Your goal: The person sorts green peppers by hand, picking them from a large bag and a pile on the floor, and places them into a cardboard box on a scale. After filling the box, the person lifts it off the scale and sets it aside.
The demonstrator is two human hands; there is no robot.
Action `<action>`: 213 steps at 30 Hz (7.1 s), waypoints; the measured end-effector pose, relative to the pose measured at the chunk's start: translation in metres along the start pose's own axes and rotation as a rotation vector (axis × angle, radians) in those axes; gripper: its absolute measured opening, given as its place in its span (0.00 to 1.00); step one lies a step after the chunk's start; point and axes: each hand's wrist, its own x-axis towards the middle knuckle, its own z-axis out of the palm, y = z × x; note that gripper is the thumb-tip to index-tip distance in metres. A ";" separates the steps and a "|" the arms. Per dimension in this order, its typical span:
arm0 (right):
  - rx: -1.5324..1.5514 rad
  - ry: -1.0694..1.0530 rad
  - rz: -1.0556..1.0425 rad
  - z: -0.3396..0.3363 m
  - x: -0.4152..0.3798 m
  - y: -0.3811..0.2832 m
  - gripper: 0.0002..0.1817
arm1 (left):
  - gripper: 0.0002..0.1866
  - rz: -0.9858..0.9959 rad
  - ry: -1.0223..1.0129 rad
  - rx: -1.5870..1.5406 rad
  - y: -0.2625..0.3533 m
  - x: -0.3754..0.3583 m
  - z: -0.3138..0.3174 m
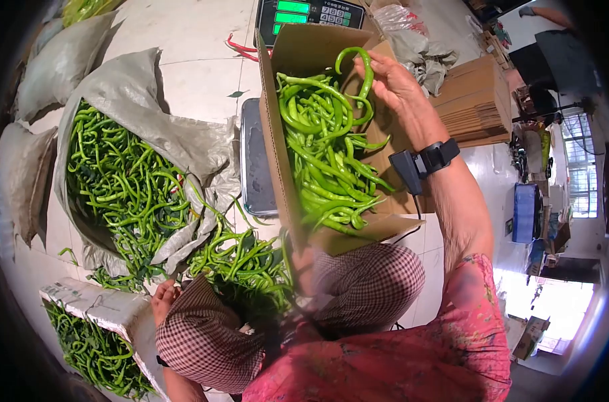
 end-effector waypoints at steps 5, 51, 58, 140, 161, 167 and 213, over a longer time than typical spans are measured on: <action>-0.565 -0.071 -0.428 0.008 -0.016 -0.002 0.22 | 0.08 0.044 -0.054 0.062 -0.020 0.012 -0.017; -1.044 -1.048 0.257 0.176 -0.308 0.086 0.15 | 0.08 0.461 0.259 0.506 -0.005 0.119 -0.069; -1.036 -0.890 0.349 0.215 -0.290 0.229 0.13 | 0.12 0.536 0.439 0.408 0.057 0.169 -0.082; -1.193 -1.253 0.055 0.384 -0.122 0.329 0.37 | 0.24 0.490 0.046 -0.574 0.083 0.096 0.023; -0.734 -1.223 0.472 0.307 -0.125 0.410 0.34 | 0.36 0.087 0.232 -0.500 0.049 0.136 0.013; -1.052 -1.210 -0.495 0.339 -0.184 0.347 0.22 | 0.46 0.523 0.117 -0.596 0.080 0.084 0.031; -0.755 -0.057 0.195 -0.074 -0.153 0.003 0.17 | 0.15 0.585 -0.109 -0.375 0.237 -0.099 0.048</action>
